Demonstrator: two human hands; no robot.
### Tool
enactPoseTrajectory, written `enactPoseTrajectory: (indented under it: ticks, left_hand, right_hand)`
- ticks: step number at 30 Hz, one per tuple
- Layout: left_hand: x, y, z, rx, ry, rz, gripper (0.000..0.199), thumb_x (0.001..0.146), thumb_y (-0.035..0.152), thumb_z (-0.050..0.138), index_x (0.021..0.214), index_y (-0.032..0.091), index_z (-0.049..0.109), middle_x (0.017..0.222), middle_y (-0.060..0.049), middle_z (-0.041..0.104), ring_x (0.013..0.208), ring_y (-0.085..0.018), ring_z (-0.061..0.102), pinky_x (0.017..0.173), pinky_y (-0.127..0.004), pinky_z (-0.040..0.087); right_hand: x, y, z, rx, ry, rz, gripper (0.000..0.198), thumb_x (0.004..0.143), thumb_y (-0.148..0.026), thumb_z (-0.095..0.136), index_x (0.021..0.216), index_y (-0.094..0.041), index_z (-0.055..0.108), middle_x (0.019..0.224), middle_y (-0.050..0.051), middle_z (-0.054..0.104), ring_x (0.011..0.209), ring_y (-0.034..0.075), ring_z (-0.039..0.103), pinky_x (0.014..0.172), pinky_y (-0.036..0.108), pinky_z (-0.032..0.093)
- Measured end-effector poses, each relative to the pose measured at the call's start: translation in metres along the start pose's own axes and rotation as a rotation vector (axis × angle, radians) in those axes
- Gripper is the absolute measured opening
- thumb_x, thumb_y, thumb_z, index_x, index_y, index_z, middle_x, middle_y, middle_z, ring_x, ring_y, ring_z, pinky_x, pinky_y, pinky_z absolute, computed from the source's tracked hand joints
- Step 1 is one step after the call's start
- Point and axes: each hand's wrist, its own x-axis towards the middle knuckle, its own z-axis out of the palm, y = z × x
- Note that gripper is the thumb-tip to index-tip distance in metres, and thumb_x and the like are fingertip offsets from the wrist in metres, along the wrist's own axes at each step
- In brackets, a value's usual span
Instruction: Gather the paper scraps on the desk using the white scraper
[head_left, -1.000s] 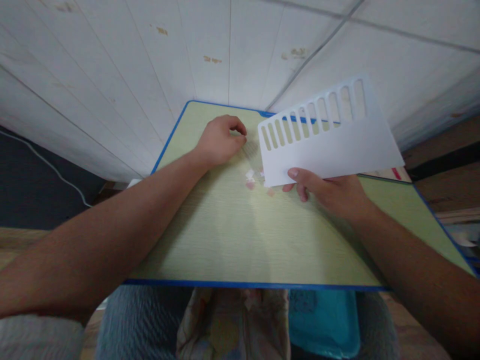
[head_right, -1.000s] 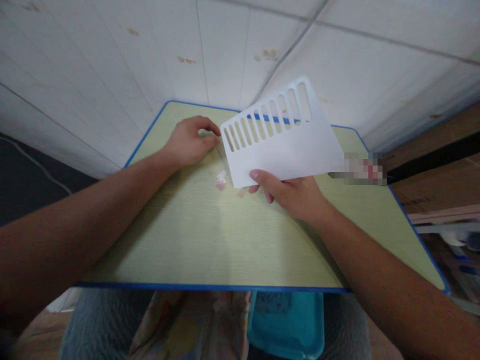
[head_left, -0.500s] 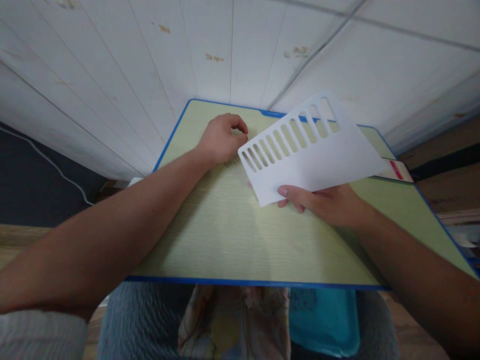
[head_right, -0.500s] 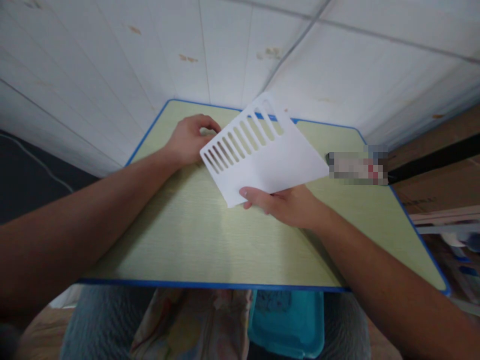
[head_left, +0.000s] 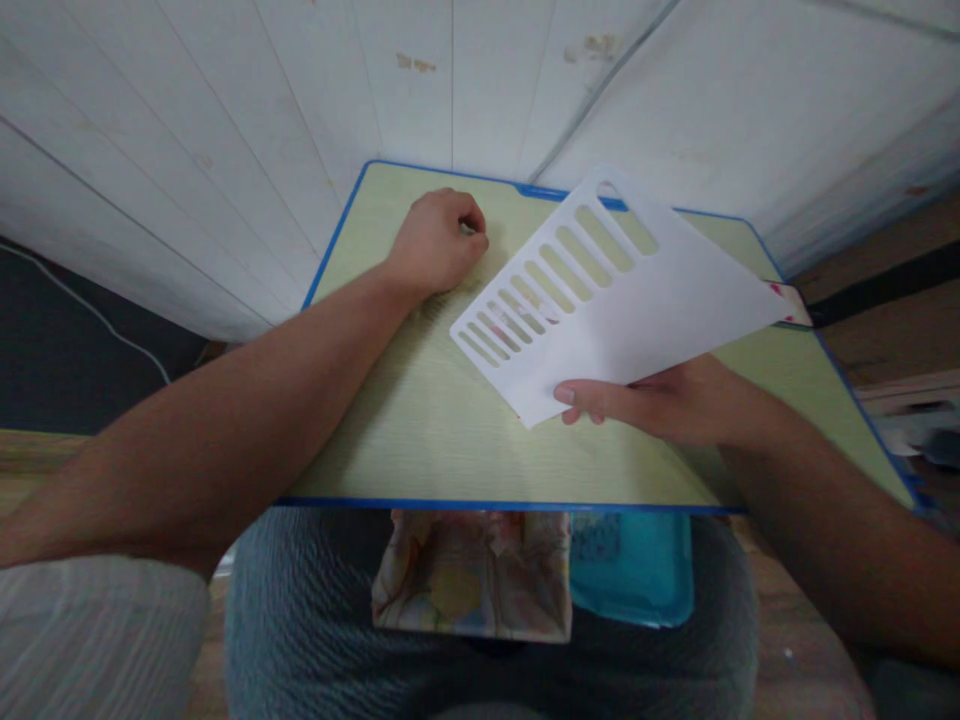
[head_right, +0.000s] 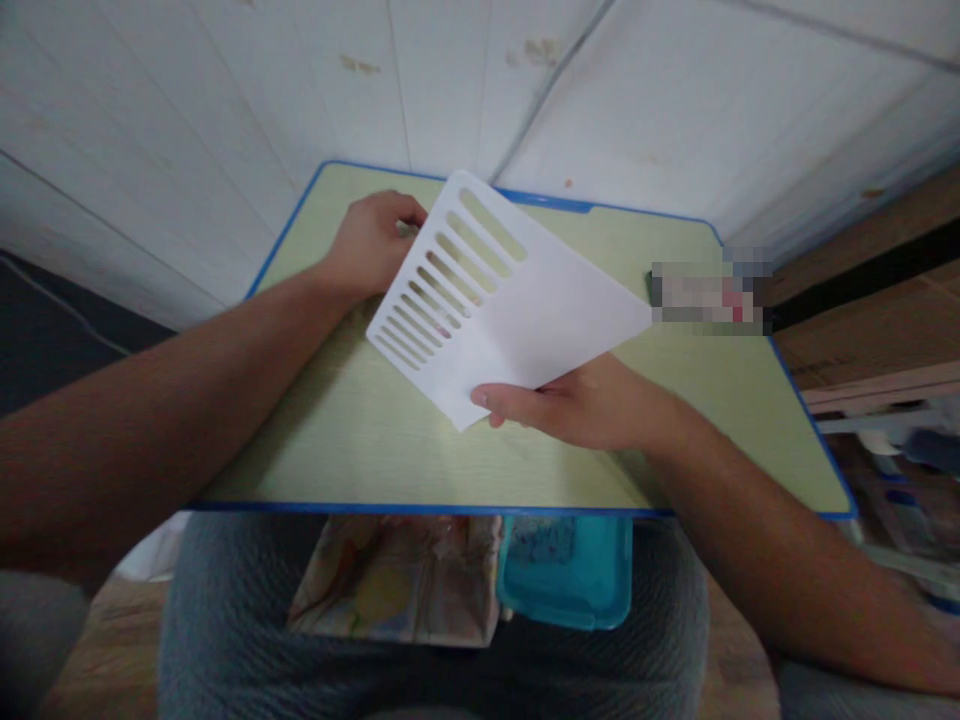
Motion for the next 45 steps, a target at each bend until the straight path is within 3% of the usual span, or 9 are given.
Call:
enactPoseTrajectory:
  ticks: [3, 7, 13, 18, 23, 28, 32, 37, 45]
  left_hand:
    - [0.003, 0.001, 0.002, 0.016, -0.006, -0.038, 0.035, 0.096, 0.040, 0.067, 0.121, 0.033, 0.090, 0.138, -0.004, 0.088, 0.136, -0.040, 0.073, 0.130, -0.059, 0.056]
    - [0.007, 0.003, 0.002, -0.013, -0.072, -0.066, 0.060, 0.096, 0.059, 0.061, 0.148, 0.042, 0.085, 0.143, 0.000, 0.087, 0.150, -0.040, 0.063, 0.139, -0.060, 0.045]
    - [0.006, 0.007, -0.001, -0.006, -0.082, -0.088, 0.078, 0.093, 0.070, 0.057, 0.162, 0.041, 0.079, 0.144, 0.003, 0.087, 0.154, -0.040, 0.058, 0.141, -0.061, 0.038]
    - [0.005, 0.009, -0.001, 0.044, -0.049, -0.114, 0.066, 0.103, 0.065, 0.054, 0.156, 0.038, 0.083, 0.141, 0.003, 0.088, 0.150, -0.036, 0.059, 0.136, -0.058, 0.044]
    - [0.005, 0.010, 0.000, 0.123, -0.014, -0.101, 0.050, 0.103, 0.042, 0.058, 0.141, 0.034, 0.089, 0.145, 0.000, 0.087, 0.139, -0.033, 0.067, 0.130, -0.056, 0.053]
    - [0.005, 0.011, 0.000, 0.133, -0.010, -0.097, 0.047, 0.104, 0.031, 0.059, 0.140, 0.032, 0.089, 0.145, 0.000, 0.087, 0.135, -0.031, 0.069, 0.130, -0.052, 0.054]
    - [0.005, 0.012, -0.001, 0.168, 0.006, -0.081, 0.040, 0.106, 0.026, 0.060, 0.132, 0.026, 0.091, 0.143, -0.006, 0.087, 0.133, -0.028, 0.074, 0.127, -0.046, 0.057]
    - [0.004, 0.015, -0.003, 0.161, 0.011, -0.089, 0.040, 0.106, 0.022, 0.061, 0.133, 0.019, 0.091, 0.143, -0.010, 0.087, 0.135, -0.029, 0.075, 0.127, -0.044, 0.058]
    - [0.008, 0.006, 0.000, 0.097, 0.039, -0.095, 0.035, 0.102, 0.025, 0.063, 0.121, 0.031, 0.092, 0.135, -0.002, 0.089, 0.126, -0.029, 0.075, 0.126, -0.046, 0.059]
  right_hand:
    - [-0.023, -0.001, 0.007, -0.037, 0.042, 0.000, 0.027, 0.104, -0.042, 0.091, 0.082, -0.026, 0.086, 0.074, 0.003, 0.085, 0.066, 0.023, 0.079, 0.067, 0.034, 0.067]
    - [-0.061, 0.003, 0.015, -0.077, 0.193, 0.065, 0.039, 0.106, -0.050, 0.090, 0.075, -0.030, 0.082, 0.070, 0.002, 0.082, 0.060, 0.023, 0.077, 0.061, 0.035, 0.067]
    - [-0.100, 0.016, 0.024, -0.012, 0.449, 0.214, 0.052, 0.093, -0.072, 0.098, 0.074, -0.028, 0.078, 0.066, 0.004, 0.079, 0.054, 0.024, 0.072, 0.051, 0.037, 0.064]
    - [-0.116, 0.037, 0.020, 0.079, 0.568, 0.242, 0.050, 0.091, -0.069, 0.102, 0.074, -0.027, 0.080, 0.069, 0.005, 0.081, 0.057, 0.025, 0.074, 0.055, 0.039, 0.067]
    - [-0.117, 0.044, 0.021, 0.143, 0.658, 0.253, 0.047, 0.089, -0.065, 0.102, 0.073, -0.026, 0.082, 0.068, 0.007, 0.079, 0.056, 0.025, 0.072, 0.056, 0.041, 0.068]
    - [-0.117, 0.043, 0.022, 0.181, 0.638, 0.259, 0.040, 0.086, -0.055, 0.102, 0.071, -0.027, 0.079, 0.064, 0.006, 0.074, 0.054, 0.024, 0.068, 0.051, 0.040, 0.063]
    - [-0.118, 0.045, 0.020, 0.263, 0.618, 0.225, 0.034, 0.090, -0.045, 0.094, 0.069, -0.026, 0.076, 0.060, 0.004, 0.069, 0.051, 0.021, 0.061, 0.045, 0.035, 0.055]
    - [-0.115, 0.043, 0.022, 0.262, 0.649, 0.236, 0.033, 0.088, -0.045, 0.095, 0.073, -0.024, 0.075, 0.062, 0.003, 0.068, 0.052, 0.020, 0.061, 0.046, 0.033, 0.055]
    - [-0.112, 0.039, 0.026, 0.134, 0.710, 0.256, 0.040, 0.088, -0.054, 0.098, 0.073, -0.024, 0.075, 0.065, 0.005, 0.073, 0.053, 0.021, 0.063, 0.049, 0.035, 0.057]
